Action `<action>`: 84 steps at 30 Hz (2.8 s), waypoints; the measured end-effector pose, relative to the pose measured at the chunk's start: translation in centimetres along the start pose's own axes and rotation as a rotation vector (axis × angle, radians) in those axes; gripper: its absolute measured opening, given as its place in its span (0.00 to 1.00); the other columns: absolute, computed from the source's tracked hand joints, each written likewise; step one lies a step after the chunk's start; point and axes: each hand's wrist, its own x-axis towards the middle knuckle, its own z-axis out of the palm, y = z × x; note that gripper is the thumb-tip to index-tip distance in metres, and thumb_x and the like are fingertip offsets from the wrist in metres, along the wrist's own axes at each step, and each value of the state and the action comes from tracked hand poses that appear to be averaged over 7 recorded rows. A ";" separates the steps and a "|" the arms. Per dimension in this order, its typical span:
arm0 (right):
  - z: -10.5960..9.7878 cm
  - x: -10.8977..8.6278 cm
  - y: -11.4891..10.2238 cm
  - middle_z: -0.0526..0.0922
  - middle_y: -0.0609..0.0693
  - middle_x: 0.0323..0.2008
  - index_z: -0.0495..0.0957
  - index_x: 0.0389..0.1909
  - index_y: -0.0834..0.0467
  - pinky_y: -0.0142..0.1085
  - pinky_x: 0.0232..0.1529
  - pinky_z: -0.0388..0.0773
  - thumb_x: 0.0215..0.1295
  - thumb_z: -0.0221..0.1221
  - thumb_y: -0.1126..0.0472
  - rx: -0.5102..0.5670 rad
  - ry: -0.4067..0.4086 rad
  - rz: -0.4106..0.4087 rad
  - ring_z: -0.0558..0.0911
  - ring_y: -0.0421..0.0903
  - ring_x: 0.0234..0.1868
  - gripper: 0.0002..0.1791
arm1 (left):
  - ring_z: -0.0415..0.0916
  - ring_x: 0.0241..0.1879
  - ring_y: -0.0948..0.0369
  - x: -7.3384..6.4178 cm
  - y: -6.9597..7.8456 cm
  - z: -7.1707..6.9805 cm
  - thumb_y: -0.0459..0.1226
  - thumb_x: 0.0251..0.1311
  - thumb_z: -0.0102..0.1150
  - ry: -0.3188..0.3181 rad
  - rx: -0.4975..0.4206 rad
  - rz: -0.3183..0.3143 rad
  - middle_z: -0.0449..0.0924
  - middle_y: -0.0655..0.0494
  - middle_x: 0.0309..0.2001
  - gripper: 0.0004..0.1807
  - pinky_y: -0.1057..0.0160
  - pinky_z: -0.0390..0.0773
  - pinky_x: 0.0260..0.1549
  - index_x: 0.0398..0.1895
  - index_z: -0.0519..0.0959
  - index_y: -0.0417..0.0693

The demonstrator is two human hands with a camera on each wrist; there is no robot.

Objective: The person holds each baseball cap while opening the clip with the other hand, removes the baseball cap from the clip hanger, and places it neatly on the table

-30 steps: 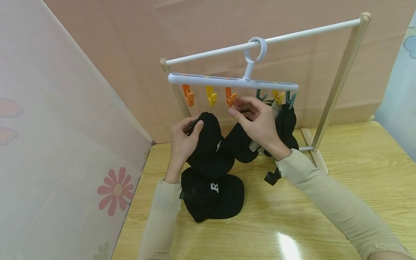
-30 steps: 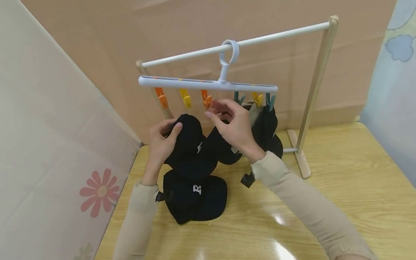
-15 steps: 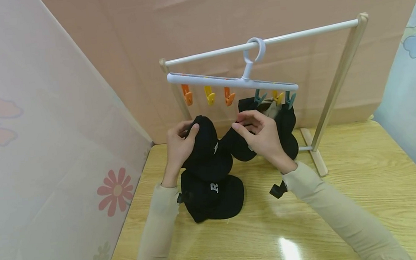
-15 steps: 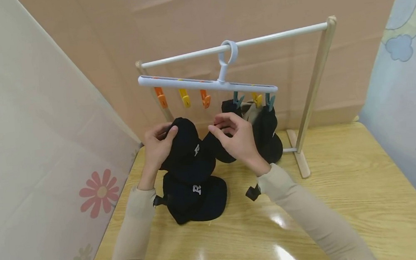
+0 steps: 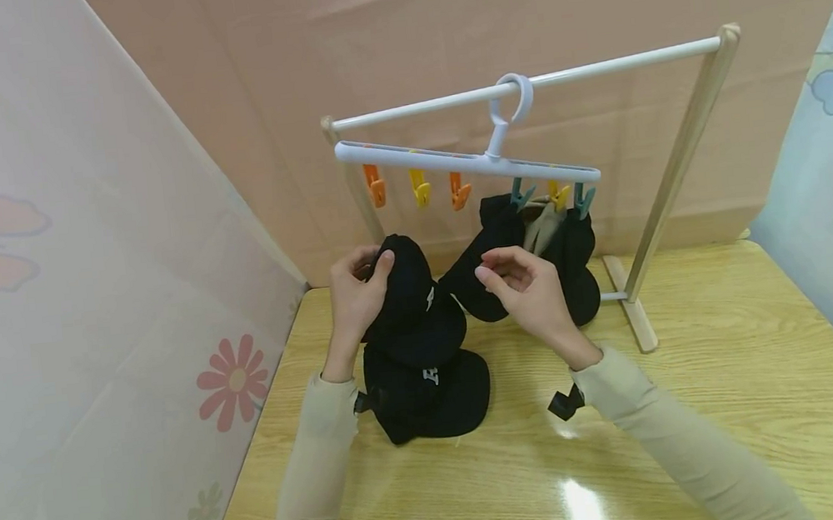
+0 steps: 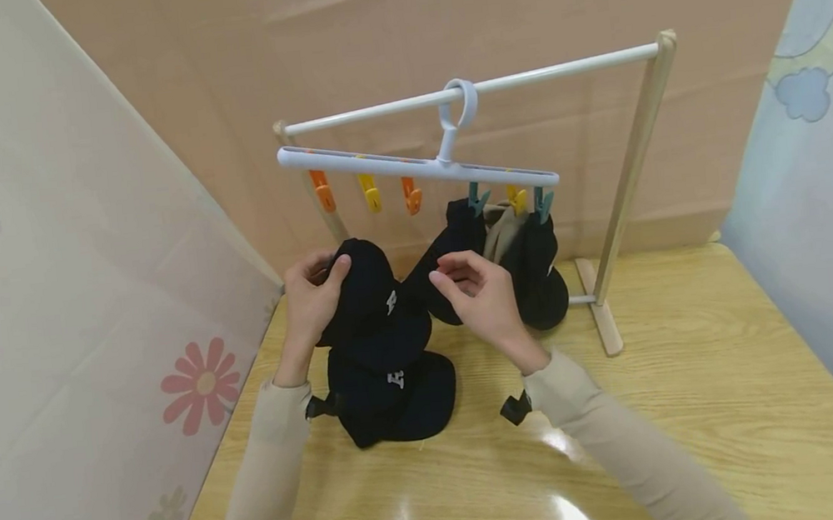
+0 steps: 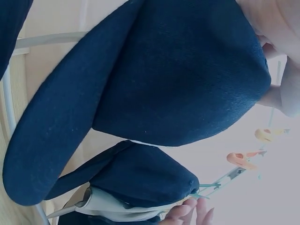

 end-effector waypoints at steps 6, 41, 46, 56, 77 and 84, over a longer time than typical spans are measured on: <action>0.1 -1.1 0.7 0.85 0.60 0.44 0.82 0.53 0.73 0.28 0.42 0.86 0.72 0.66 0.71 0.014 -0.011 0.016 0.88 0.49 0.38 0.13 | 0.86 0.45 0.43 -0.3 0.3 -0.3 0.38 0.70 0.70 0.008 -0.002 -0.024 0.89 0.37 0.44 0.13 0.56 0.82 0.49 0.44 0.88 0.34; 0.1 -6.9 5.0 0.87 0.64 0.40 0.85 0.50 0.68 0.28 0.41 0.85 0.72 0.68 0.67 -0.023 -0.112 0.201 0.88 0.37 0.36 0.11 | 0.85 0.46 0.43 -4.2 2.6 0.8 0.34 0.69 0.69 0.116 0.007 -0.052 0.88 0.35 0.44 0.10 0.43 0.84 0.54 0.43 0.87 0.32; -0.1 -7.3 5.5 0.87 0.65 0.42 0.84 0.53 0.69 0.34 0.36 0.88 0.72 0.69 0.65 -0.025 -0.154 0.240 0.91 0.50 0.37 0.15 | 0.85 0.46 0.43 -4.8 3.1 0.9 0.34 0.70 0.69 0.132 0.009 -0.049 0.88 0.36 0.43 0.10 0.43 0.84 0.54 0.43 0.87 0.32; 0.2 -7.1 6.0 0.85 0.66 0.50 0.74 0.67 0.70 0.50 0.38 0.90 0.77 0.65 0.58 -0.100 -0.285 0.395 0.91 0.57 0.40 0.26 | 0.85 0.46 0.47 -5.7 3.8 1.1 0.34 0.70 0.68 0.150 0.009 -0.052 0.88 0.38 0.43 0.09 0.52 0.85 0.50 0.43 0.87 0.33; 0.3 -6.5 5.9 0.86 0.64 0.47 0.65 0.74 0.72 0.40 0.39 0.90 0.78 0.62 0.63 0.100 -0.274 0.587 0.89 0.46 0.31 0.31 | 0.83 0.53 0.49 -6.8 5.1 1.2 0.35 0.73 0.66 0.095 -0.034 -0.124 0.86 0.38 0.48 0.10 0.65 0.81 0.49 0.45 0.84 0.33; -0.9 -6.4 5.9 0.85 0.58 0.40 0.66 0.74 0.70 0.38 0.36 0.89 0.77 0.63 0.64 0.108 -0.277 0.592 0.87 0.45 0.28 0.30 | 0.81 0.53 0.53 -7.6 5.7 1.4 0.34 0.74 0.65 0.073 -0.055 -0.156 0.85 0.38 0.49 0.10 0.69 0.81 0.47 0.46 0.84 0.32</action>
